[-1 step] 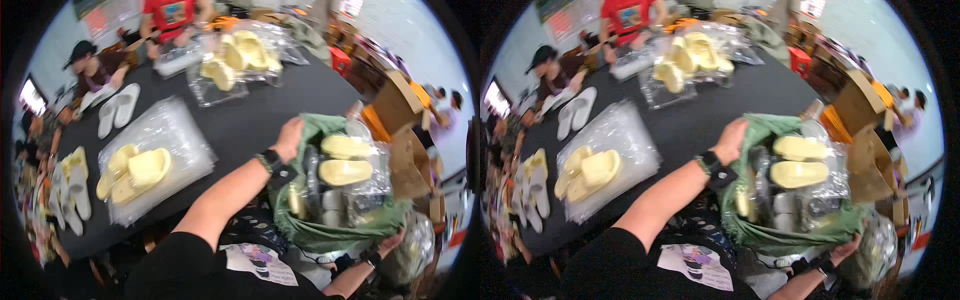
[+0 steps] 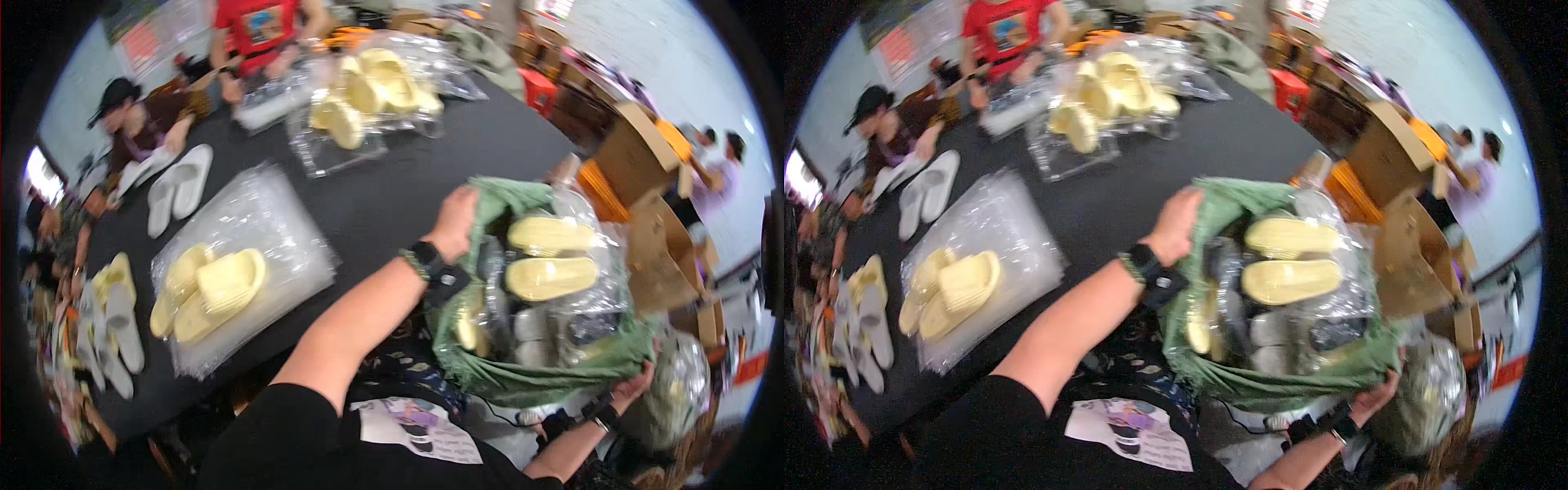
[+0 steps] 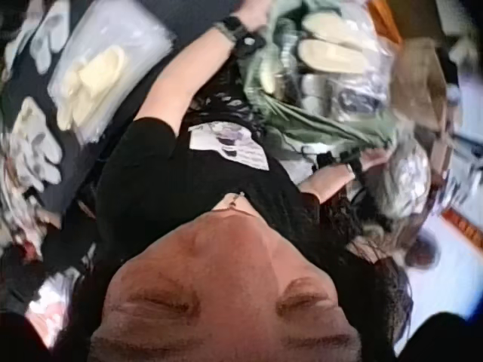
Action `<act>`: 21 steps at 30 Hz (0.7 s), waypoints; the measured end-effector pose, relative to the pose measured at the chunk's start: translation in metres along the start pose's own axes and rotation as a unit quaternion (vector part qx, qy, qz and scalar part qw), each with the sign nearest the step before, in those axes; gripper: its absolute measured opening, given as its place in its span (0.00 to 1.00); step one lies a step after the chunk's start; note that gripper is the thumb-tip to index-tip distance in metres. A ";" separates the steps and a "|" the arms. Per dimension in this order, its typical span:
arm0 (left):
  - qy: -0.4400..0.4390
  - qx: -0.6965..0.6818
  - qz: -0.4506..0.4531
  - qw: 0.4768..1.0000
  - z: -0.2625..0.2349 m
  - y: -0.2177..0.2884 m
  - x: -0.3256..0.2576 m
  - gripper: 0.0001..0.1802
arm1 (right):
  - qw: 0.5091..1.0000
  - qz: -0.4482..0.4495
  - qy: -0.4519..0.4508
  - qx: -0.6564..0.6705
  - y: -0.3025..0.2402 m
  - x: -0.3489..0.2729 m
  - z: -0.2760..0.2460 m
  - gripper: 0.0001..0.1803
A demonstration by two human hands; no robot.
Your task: The recorder is packing pairs of slippers into plastic bags at a shared work table.
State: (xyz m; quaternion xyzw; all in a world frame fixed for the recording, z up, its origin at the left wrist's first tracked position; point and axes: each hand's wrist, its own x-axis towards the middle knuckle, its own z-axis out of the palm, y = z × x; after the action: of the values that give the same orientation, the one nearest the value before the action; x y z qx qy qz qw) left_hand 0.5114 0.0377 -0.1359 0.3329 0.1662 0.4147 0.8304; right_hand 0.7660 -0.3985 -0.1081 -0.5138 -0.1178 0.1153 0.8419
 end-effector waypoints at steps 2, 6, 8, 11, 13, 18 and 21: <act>0.008 -0.003 -0.027 1.000 0.006 0.007 0.001 0.14 | 0.999 0.026 0.010 0.036 0.018 0.007 -0.043 0.27; 0.026 0.006 -0.026 0.999 0.015 0.024 -0.001 0.15 | 0.981 0.079 0.069 -0.166 0.035 0.024 -0.102 0.24; 0.030 0.031 -0.036 0.998 0.029 0.025 -0.006 0.15 | 0.780 0.023 0.109 -0.615 0.032 0.037 -0.117 0.28; 0.042 0.084 -0.028 0.995 -0.005 0.045 -0.013 0.18 | 0.553 -0.006 0.146 -0.820 0.045 0.031 -0.003 0.46; 0.024 0.082 -0.033 0.996 0.007 0.038 -0.016 0.18 | 0.556 -0.125 0.082 -0.818 0.033 0.079 -0.013 0.49; 0.012 0.059 -0.056 0.997 0.008 0.033 -0.017 0.18 | 0.716 -0.268 0.003 -0.644 0.069 0.192 0.042 0.51; 0.053 0.065 -0.039 0.996 0.018 0.036 -0.025 0.15 | 0.766 -0.103 -0.003 -0.635 0.108 0.199 0.092 0.56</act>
State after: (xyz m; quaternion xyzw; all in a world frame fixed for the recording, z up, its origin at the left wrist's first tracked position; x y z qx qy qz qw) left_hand 0.4858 0.0263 -0.0983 0.3569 0.2492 0.3870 0.8129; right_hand 0.9170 -0.2108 -0.1475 -0.9156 -0.2185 -0.0718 0.3299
